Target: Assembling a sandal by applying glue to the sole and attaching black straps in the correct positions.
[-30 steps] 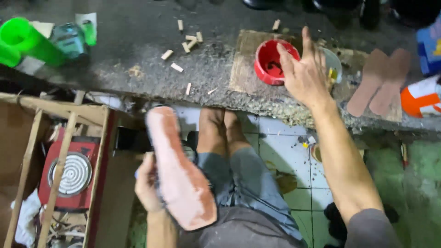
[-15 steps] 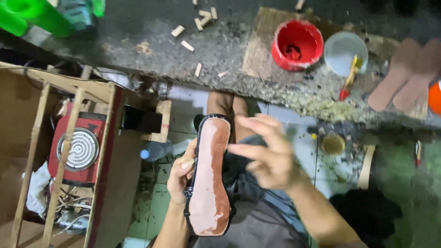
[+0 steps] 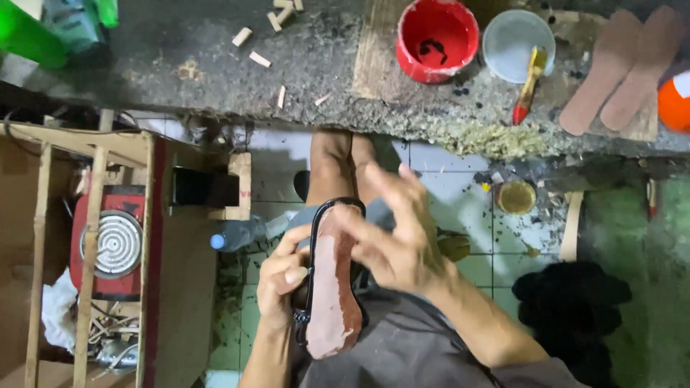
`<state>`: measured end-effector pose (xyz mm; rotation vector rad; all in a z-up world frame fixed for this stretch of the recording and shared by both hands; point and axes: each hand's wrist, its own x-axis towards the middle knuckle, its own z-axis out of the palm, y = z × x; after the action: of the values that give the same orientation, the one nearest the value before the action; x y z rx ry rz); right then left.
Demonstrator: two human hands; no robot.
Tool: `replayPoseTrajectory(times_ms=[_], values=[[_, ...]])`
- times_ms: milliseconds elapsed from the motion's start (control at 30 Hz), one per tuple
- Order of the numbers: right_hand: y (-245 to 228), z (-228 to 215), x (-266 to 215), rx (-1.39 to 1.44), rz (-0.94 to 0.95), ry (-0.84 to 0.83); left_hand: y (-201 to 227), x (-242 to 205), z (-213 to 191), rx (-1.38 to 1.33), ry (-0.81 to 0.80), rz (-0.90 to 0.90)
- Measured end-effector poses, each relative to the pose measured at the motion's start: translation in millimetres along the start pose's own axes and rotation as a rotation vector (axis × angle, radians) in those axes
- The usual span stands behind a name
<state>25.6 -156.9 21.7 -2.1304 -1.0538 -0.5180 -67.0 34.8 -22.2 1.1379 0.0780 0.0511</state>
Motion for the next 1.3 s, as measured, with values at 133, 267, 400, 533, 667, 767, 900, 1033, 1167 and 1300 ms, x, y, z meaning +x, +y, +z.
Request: replayPoseTrajectory(times_ms=[133, 267, 400, 533, 667, 767, 900, 1033, 1167, 1300], values=[[-2, -4, -3, -0.008, -0.063, -0.015, 1, -2, 0, 0.04, -0.016, -0.018], [4, -6, -7, -0.052, -0.013, 0.069, -3, -6, 3, -0.073, -0.017, -0.008], [12, -4, -16, -0.082, -0.078, 0.042, -3, -2, 4, -0.057, -0.05, 0.0], [20, -9, -17, -0.128, -0.062, -0.018, 0, 2, 11, 0.049, -0.078, 0.019], [20, -22, -14, -0.123, -0.134, -0.012, 7, 6, 15, 0.15, -0.075, -0.028], [23, -26, -18, -0.173, -0.074, -0.07, 6, 5, 17, 0.083, -0.087, -0.022], [36, -20, -21, -0.2, -0.16, -0.046, 8, 13, 18, 0.14, -0.127, -0.025], [39, -16, -30, -0.172, -0.204, -0.081, 11, 15, 22, 0.261, -0.169, -0.023], [46, -9, -32, -0.191, -0.215, 0.048, 6, 15, 19, 0.22, -0.161, -0.047], [46, -12, -26, -0.144, -0.265, -0.045, 8, 19, 19, 0.21, -0.148, -0.048]])
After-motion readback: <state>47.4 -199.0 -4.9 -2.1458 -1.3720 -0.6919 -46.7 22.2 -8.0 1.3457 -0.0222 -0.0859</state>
